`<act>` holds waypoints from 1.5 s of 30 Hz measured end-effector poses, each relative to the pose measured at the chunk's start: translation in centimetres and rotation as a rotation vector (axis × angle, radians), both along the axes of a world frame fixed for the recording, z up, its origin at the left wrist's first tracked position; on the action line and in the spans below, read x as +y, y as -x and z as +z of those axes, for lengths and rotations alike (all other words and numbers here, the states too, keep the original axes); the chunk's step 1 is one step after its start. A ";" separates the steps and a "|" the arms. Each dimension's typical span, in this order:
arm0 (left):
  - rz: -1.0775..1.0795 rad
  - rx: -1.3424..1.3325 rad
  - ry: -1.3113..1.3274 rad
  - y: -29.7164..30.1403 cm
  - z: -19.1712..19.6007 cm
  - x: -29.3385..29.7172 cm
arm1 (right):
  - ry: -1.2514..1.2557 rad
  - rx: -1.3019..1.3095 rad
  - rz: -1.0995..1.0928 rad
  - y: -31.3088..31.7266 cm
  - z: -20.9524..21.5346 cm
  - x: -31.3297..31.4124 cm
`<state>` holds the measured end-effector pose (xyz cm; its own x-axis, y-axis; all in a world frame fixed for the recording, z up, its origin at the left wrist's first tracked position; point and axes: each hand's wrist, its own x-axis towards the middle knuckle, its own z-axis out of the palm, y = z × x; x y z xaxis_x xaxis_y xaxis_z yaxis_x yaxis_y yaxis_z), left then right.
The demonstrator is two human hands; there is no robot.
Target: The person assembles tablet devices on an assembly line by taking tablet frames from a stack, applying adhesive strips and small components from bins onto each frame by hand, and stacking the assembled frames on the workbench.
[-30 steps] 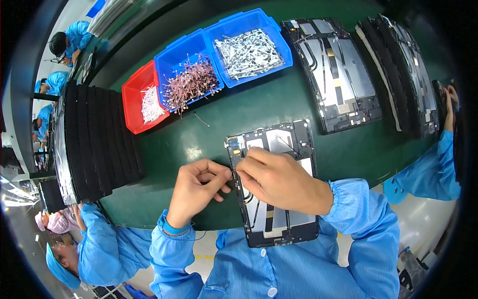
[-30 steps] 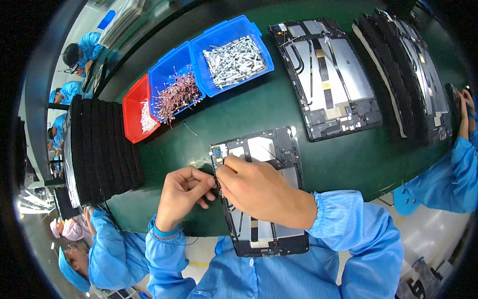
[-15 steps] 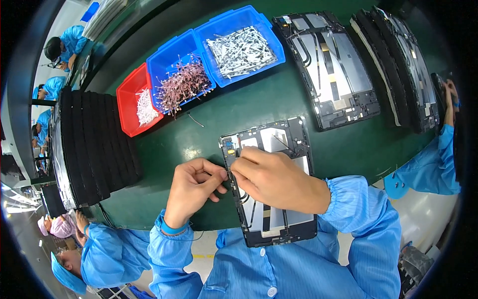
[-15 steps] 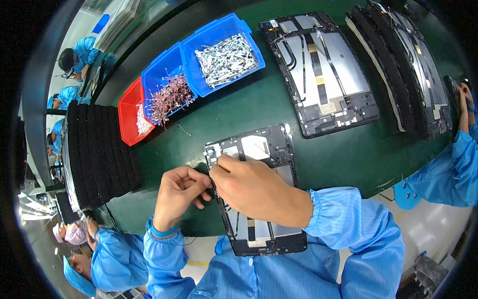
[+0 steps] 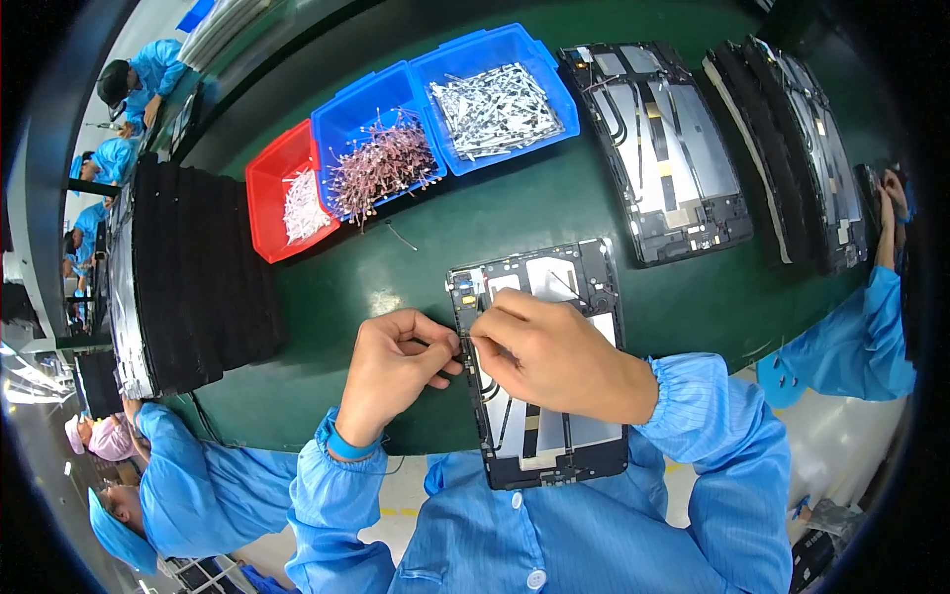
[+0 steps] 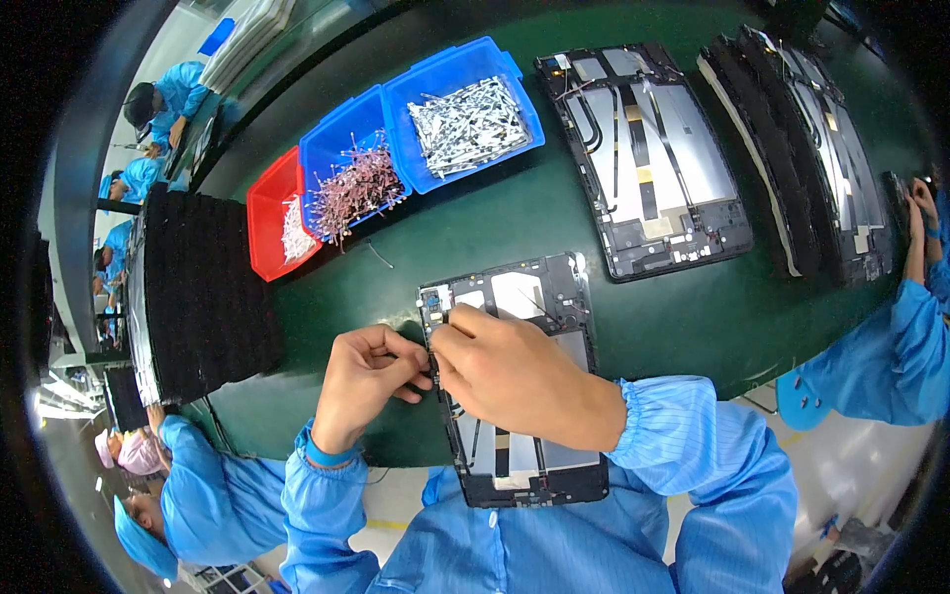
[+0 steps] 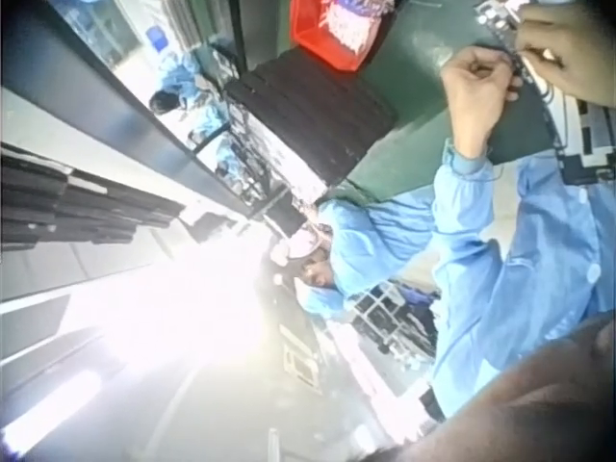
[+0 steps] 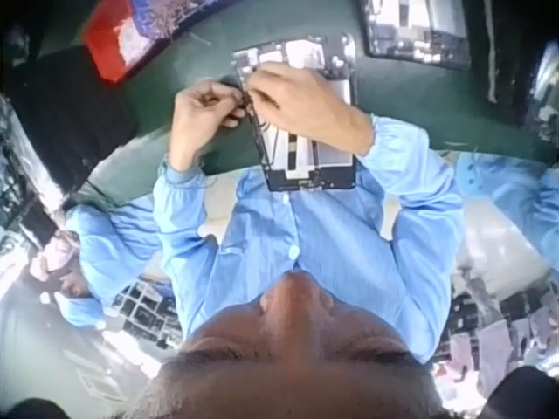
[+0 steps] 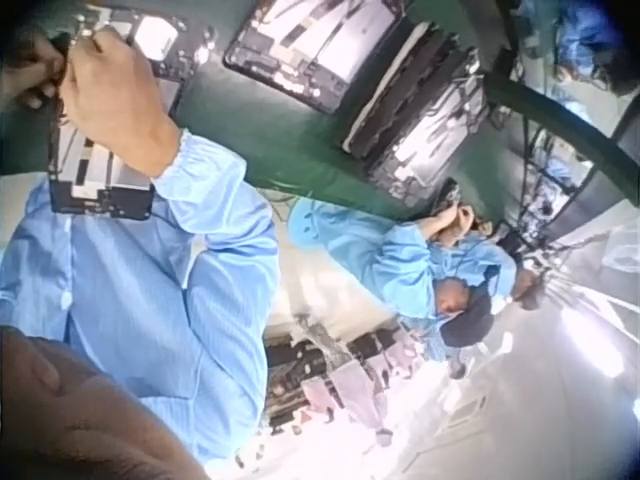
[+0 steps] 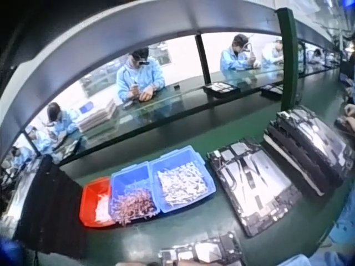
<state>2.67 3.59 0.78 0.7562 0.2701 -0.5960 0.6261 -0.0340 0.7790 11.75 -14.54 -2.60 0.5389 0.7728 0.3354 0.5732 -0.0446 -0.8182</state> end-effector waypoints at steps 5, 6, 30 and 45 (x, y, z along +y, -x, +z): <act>-0.022 -0.033 0.019 0.3 -0.4 0.2 | 0.123 -0.013 -0.085 0.5 0.8 -0.3; -0.038 -0.027 0.028 0.4 -0.3 0.2 | 0.188 -0.029 -0.107 0.6 0.9 -0.4; -0.021 -0.171 0.146 0.6 -1.1 0.9 | 0.480 -0.785 -0.180 -14.5 3.4 5.9; -0.016 -0.245 0.193 1.3 -1.9 1.2 | 0.363 -0.698 -0.106 -16.5 3.6 7.1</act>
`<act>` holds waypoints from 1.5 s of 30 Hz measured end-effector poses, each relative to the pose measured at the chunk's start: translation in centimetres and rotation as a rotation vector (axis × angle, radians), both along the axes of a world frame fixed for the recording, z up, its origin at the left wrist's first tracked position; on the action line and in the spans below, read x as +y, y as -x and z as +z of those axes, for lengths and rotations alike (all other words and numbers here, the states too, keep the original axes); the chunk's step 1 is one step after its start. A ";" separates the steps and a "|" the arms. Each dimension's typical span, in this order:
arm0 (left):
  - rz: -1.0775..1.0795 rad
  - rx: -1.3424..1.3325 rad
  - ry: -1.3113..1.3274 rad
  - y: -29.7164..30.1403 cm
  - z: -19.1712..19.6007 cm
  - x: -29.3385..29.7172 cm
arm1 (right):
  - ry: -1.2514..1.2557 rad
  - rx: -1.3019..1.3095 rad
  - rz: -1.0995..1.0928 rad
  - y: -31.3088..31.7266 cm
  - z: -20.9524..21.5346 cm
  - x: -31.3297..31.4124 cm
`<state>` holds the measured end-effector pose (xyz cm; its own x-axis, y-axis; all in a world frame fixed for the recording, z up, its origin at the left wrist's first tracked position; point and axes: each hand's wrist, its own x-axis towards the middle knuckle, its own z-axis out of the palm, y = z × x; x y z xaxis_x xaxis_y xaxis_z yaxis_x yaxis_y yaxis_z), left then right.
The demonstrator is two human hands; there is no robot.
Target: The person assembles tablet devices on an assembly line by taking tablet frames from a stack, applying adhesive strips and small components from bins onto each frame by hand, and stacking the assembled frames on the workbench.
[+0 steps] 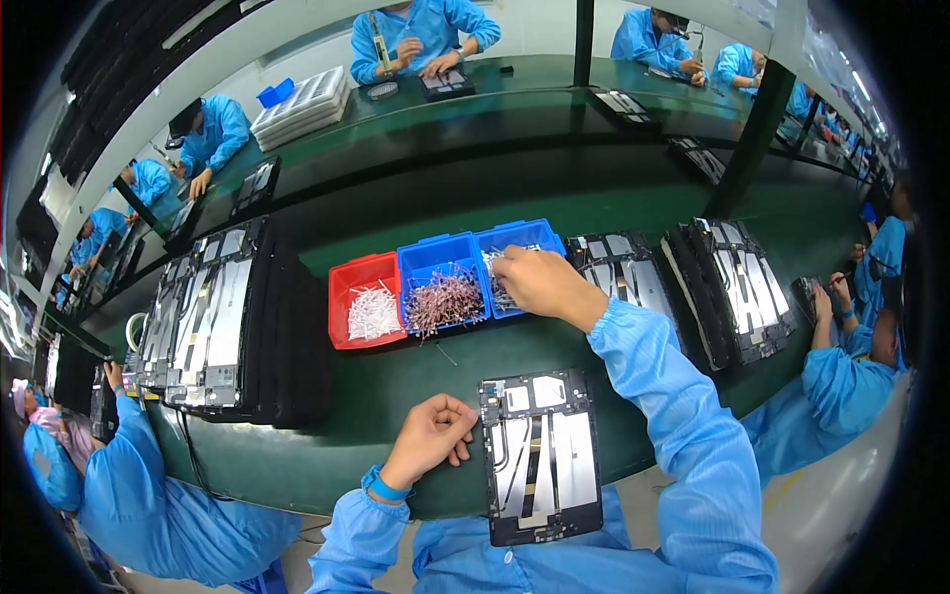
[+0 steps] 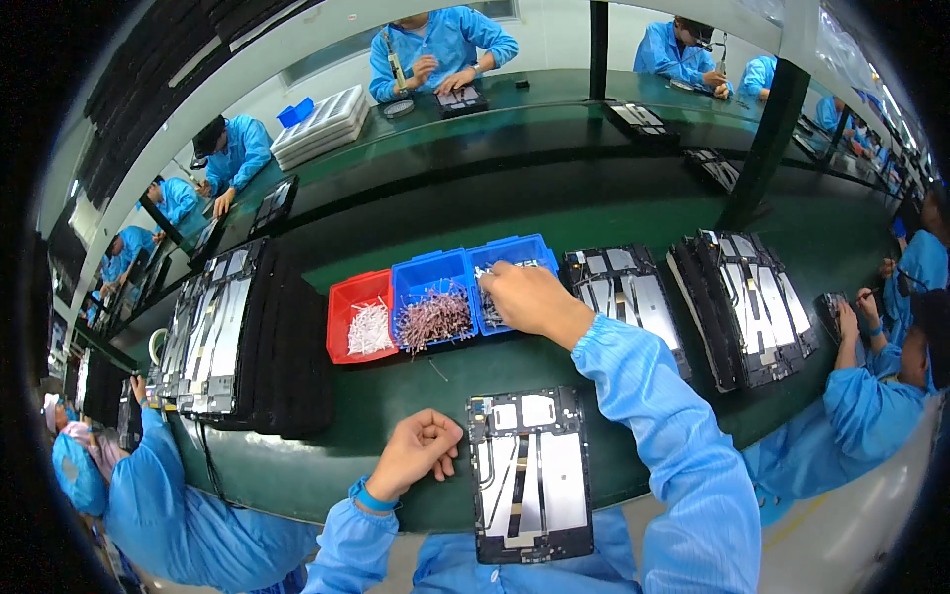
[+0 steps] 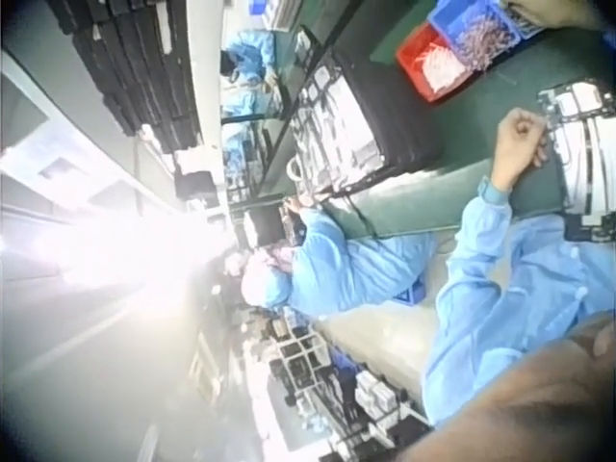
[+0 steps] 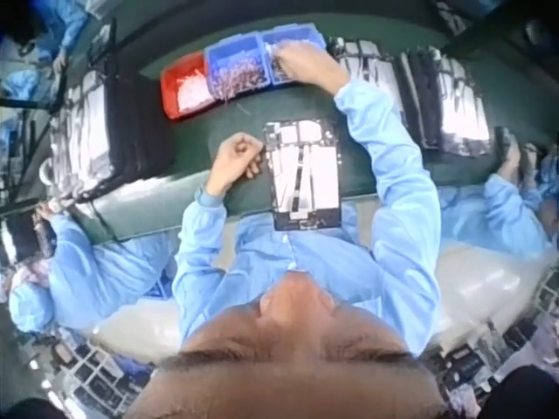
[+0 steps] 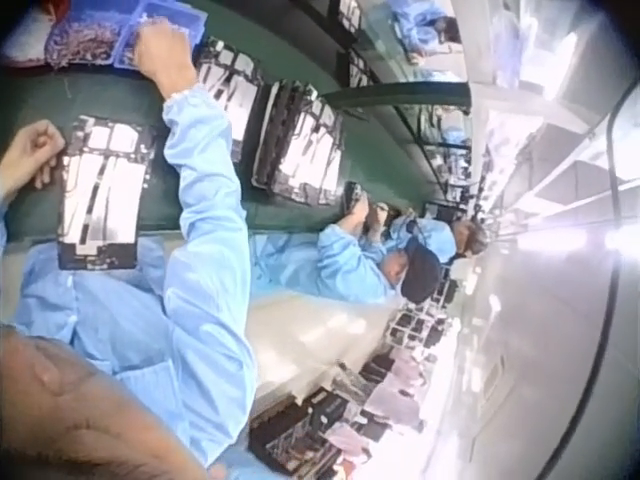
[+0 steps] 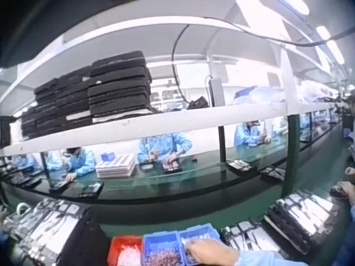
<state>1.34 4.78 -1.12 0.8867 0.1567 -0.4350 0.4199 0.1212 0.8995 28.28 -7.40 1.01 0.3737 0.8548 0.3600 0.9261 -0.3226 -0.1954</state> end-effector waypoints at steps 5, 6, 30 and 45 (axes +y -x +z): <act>0.058 -0.060 -0.004 -0.4 0.6 -0.4 | -0.364 0.295 0.046 1.4 1.9 -1.4; 0.103 -0.141 -0.010 -0.8 1.2 -0.7 | -0.363 0.732 -0.040 3.3 3.6 -1.9; 0.046 -0.349 0.087 -0.6 3.7 -1.5 | -0.237 0.968 0.149 13.1 3.7 -7.2; 0.443 -0.170 -1.601 -5.0 2.3 7.3 | -0.824 1.285 -0.110 14.9 0.8 -9.8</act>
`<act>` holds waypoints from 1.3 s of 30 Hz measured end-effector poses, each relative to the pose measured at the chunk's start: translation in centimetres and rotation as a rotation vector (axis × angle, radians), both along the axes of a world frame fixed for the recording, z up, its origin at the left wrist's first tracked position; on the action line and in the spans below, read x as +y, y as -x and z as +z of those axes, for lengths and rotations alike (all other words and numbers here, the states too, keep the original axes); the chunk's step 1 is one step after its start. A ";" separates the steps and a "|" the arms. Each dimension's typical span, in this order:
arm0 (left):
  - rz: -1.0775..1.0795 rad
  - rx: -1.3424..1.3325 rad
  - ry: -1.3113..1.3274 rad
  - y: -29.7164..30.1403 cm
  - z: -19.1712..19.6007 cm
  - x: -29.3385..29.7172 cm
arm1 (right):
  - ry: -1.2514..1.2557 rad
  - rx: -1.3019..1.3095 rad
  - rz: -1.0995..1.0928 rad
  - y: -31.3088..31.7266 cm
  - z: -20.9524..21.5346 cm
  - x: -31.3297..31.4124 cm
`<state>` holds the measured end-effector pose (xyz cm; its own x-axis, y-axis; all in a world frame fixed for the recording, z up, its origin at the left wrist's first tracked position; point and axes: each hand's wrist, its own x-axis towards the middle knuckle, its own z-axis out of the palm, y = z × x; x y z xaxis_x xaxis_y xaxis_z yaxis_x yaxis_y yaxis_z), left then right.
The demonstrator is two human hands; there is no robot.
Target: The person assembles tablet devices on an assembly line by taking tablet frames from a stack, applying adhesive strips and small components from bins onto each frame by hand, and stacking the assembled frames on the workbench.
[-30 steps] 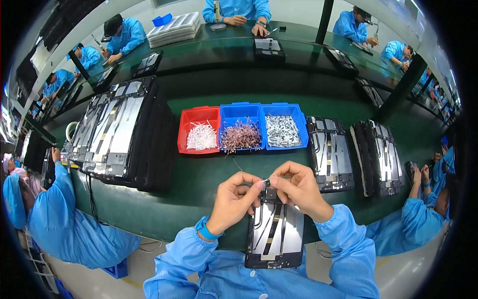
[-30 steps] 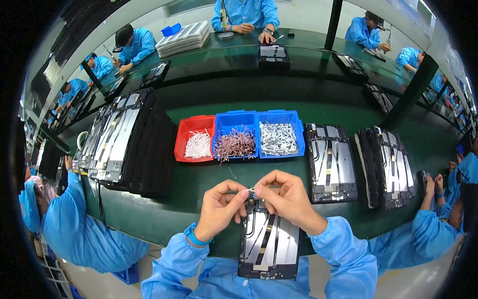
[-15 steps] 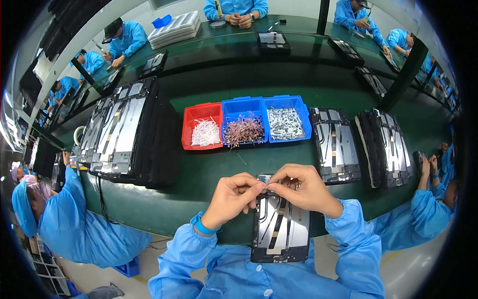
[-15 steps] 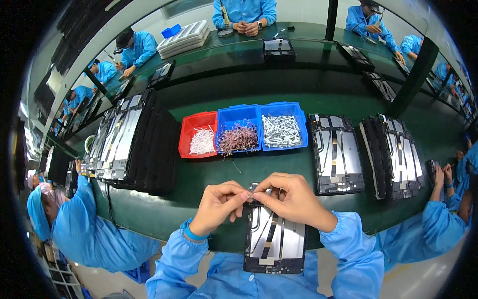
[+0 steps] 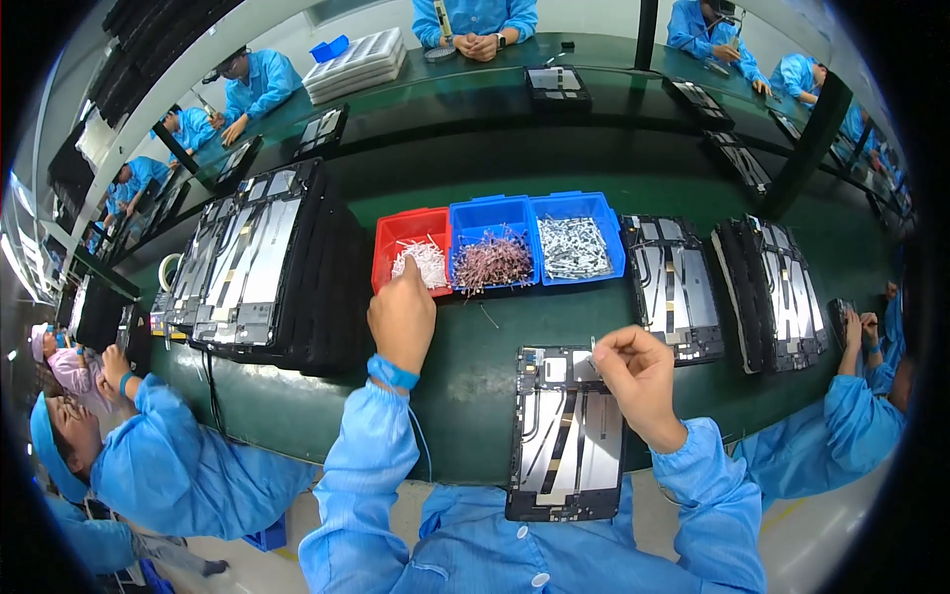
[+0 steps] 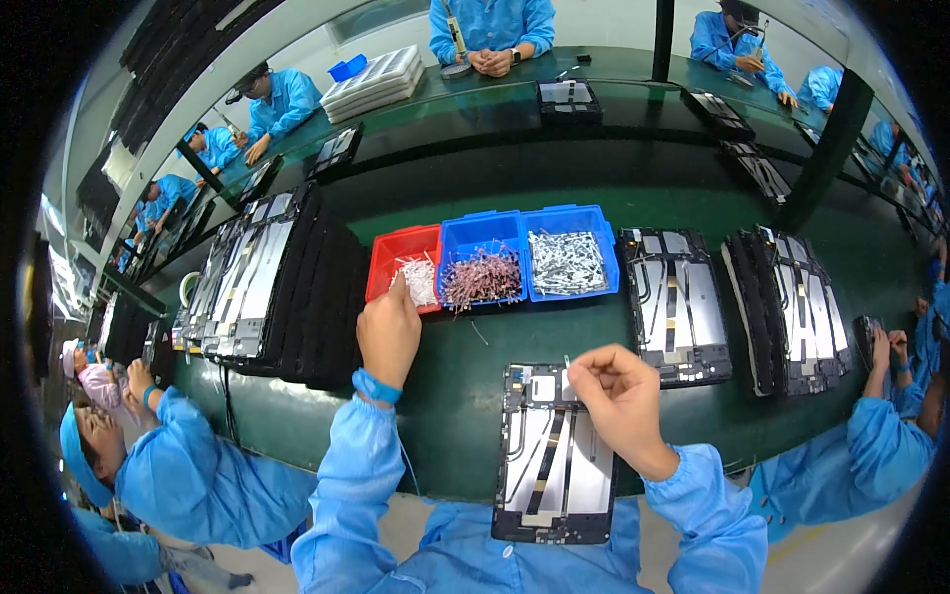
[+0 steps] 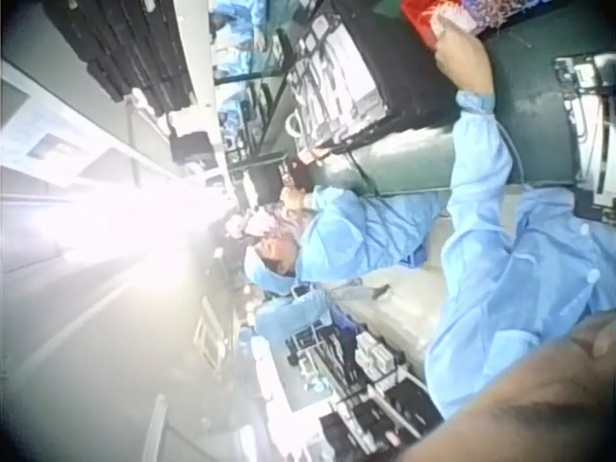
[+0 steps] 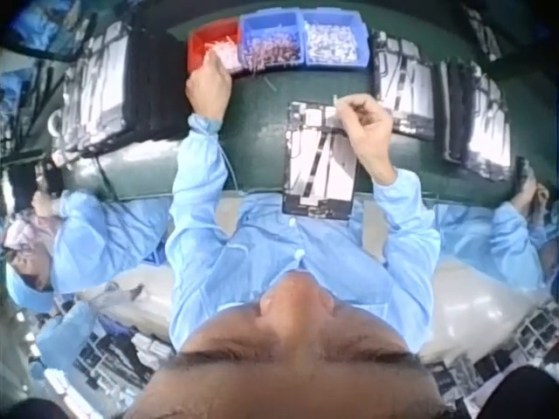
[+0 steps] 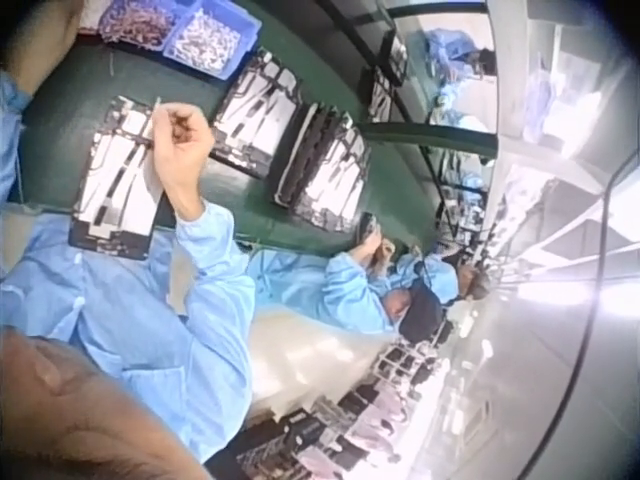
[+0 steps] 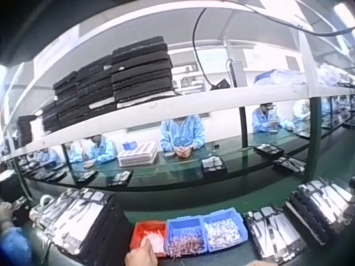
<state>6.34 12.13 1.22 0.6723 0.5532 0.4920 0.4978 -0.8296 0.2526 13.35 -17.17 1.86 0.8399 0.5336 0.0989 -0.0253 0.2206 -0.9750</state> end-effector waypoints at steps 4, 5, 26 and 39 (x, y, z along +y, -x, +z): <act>-0.298 -0.152 0.341 3.9 0.3 -5.1 | 0.076 0.139 0.033 0.9 -1.1 -2.6; -0.394 0.009 0.553 5.5 0.4 -6.7 | 0.087 0.149 0.048 1.2 -1.6 -3.0; -0.703 -0.478 0.813 7.0 1.7 -15.0 | -0.299 -0.118 0.253 1.6 7.9 -2.4; -0.577 -0.446 0.101 4.9 -0.1 -14.9 | -0.308 -0.002 0.520 2.1 8.8 0.7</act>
